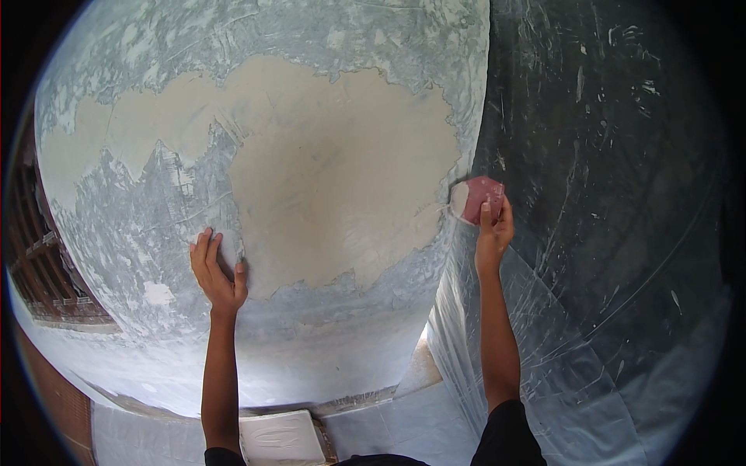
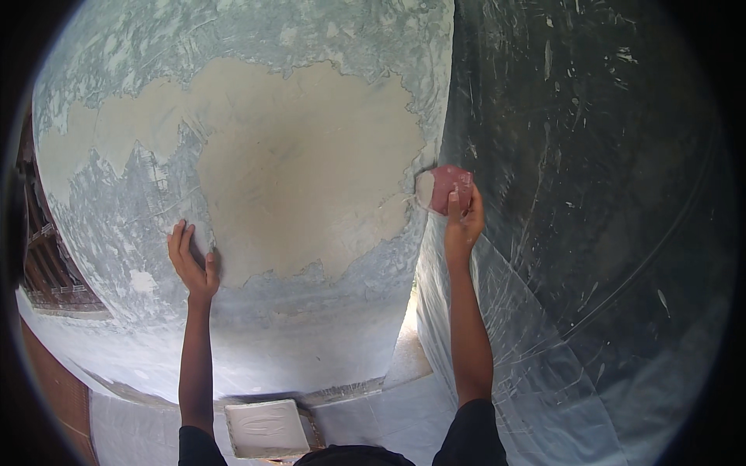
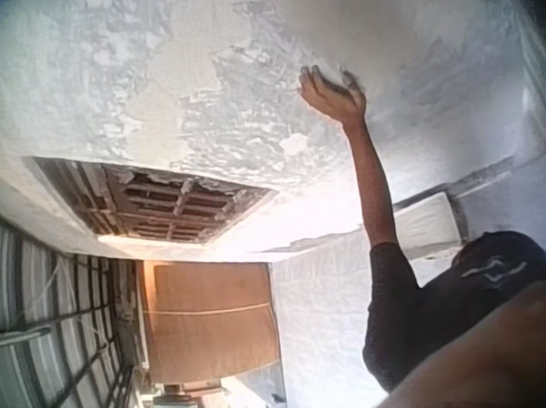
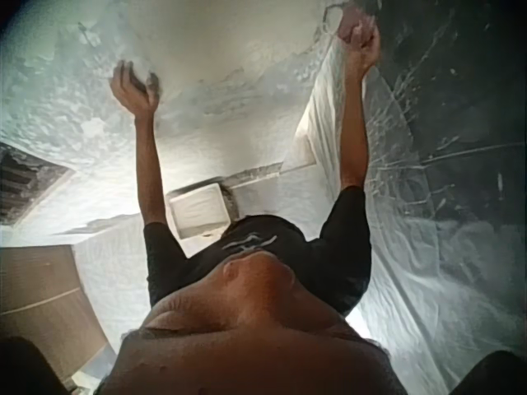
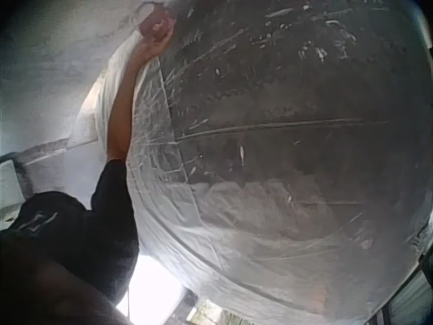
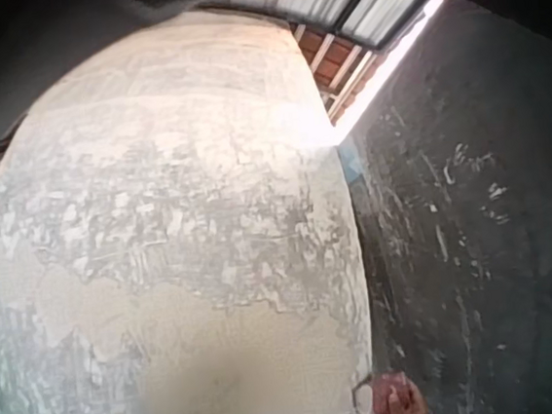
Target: The person applies wall putty to a damaged section of a wall using a scraper.
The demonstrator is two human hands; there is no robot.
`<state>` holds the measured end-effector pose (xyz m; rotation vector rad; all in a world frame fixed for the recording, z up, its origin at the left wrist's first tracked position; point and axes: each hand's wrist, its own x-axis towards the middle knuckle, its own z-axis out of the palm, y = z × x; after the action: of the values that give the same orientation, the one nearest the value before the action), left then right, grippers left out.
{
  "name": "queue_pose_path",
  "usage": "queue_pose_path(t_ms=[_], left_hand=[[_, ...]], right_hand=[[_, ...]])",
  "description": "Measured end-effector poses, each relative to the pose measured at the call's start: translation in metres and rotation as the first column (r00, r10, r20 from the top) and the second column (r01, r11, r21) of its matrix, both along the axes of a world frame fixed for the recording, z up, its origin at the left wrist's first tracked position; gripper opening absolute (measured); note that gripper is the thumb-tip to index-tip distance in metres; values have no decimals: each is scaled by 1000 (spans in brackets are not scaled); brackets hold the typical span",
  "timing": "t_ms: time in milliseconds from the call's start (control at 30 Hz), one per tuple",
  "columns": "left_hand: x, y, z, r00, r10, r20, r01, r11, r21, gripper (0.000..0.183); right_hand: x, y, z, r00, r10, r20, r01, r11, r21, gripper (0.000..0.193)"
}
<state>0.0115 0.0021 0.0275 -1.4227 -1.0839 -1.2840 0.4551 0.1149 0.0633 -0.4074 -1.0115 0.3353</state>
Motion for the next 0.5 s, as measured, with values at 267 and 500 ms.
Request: queue_pose_path(t_ms=[267, 500], left_hand=[[-1, -1, 0, 1000, 0, 2, 0, 1000, -6, 50], [-2, 0, -2, 1000, -4, 1, 4, 1000, -27, 54]], right_hand=[[0, 5, -8, 941, -178, 288, 193, 981, -25, 35], [-8, 2, -24, 799, -219, 561, 242, 970, 34, 36]])
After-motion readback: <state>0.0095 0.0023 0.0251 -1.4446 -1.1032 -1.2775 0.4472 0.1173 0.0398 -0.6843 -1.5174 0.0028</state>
